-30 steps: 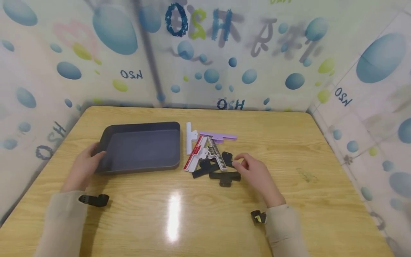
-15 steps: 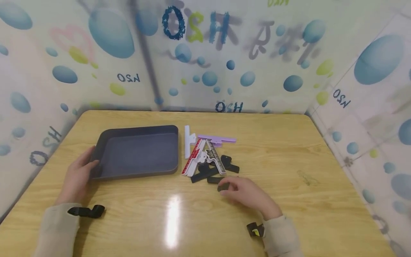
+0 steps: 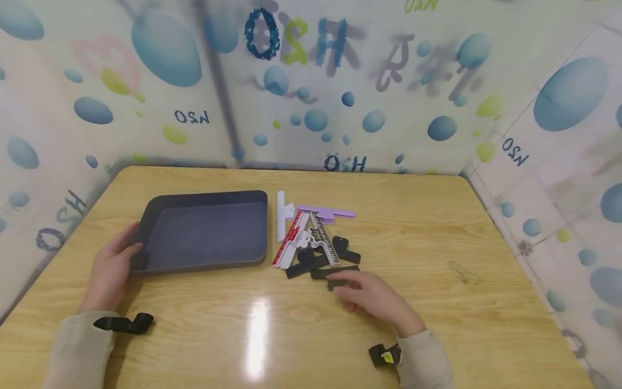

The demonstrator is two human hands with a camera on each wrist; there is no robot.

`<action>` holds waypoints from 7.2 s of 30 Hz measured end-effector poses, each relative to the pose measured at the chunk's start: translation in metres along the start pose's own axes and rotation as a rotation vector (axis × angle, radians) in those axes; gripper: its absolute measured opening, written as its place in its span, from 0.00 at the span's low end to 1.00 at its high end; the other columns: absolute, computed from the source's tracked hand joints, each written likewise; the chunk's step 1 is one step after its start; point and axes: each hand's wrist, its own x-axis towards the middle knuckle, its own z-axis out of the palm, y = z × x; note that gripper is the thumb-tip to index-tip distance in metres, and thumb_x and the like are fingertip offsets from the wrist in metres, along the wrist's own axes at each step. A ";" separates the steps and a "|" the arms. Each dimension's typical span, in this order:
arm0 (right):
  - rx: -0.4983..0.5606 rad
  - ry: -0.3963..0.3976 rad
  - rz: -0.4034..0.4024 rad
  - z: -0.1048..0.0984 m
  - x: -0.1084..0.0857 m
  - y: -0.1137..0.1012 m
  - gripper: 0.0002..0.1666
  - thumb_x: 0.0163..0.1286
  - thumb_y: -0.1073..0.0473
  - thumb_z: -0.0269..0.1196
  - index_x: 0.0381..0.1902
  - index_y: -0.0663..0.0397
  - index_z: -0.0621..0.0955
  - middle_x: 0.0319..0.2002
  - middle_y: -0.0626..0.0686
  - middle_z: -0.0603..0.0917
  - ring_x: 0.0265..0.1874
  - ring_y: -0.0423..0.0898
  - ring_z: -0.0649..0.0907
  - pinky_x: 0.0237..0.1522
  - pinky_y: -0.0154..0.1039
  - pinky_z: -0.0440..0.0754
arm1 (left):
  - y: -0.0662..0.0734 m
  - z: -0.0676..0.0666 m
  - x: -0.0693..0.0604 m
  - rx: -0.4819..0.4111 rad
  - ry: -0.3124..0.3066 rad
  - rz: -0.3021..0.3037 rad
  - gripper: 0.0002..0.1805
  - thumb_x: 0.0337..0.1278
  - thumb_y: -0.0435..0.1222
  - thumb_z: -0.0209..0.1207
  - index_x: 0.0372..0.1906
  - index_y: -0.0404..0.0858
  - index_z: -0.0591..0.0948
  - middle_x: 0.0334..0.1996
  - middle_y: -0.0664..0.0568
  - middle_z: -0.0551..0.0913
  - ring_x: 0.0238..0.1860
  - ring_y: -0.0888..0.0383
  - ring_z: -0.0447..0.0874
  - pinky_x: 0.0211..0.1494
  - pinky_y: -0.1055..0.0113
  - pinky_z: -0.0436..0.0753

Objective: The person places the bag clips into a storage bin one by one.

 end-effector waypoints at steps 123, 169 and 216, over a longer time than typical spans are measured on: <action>0.966 0.156 -0.362 0.110 0.094 -0.058 0.05 0.64 0.58 0.57 0.35 0.52 0.74 0.34 0.50 0.78 0.36 0.51 0.82 0.35 0.43 0.81 | -0.003 0.002 -0.002 0.019 -0.018 0.030 0.25 0.66 0.39 0.43 0.67 0.45 0.59 0.66 0.54 0.58 0.65 0.60 0.53 0.67 0.62 0.55; 0.661 0.290 -0.256 0.107 0.093 -0.087 0.17 0.66 0.56 0.54 0.34 0.70 0.72 0.31 0.72 0.77 0.27 0.54 0.81 0.27 0.47 0.79 | -0.001 0.001 -0.001 0.031 -0.009 0.014 0.25 0.66 0.41 0.42 0.67 0.47 0.59 0.66 0.54 0.57 0.65 0.59 0.53 0.67 0.59 0.54; 0.605 0.270 -0.242 0.111 0.104 -0.066 0.21 0.65 0.45 0.54 0.43 0.56 0.77 0.27 0.59 0.82 0.29 0.52 0.81 0.27 0.40 0.79 | 0.000 0.001 -0.003 0.015 -0.009 0.012 0.25 0.66 0.44 0.41 0.66 0.48 0.60 0.66 0.52 0.58 0.65 0.58 0.55 0.65 0.57 0.58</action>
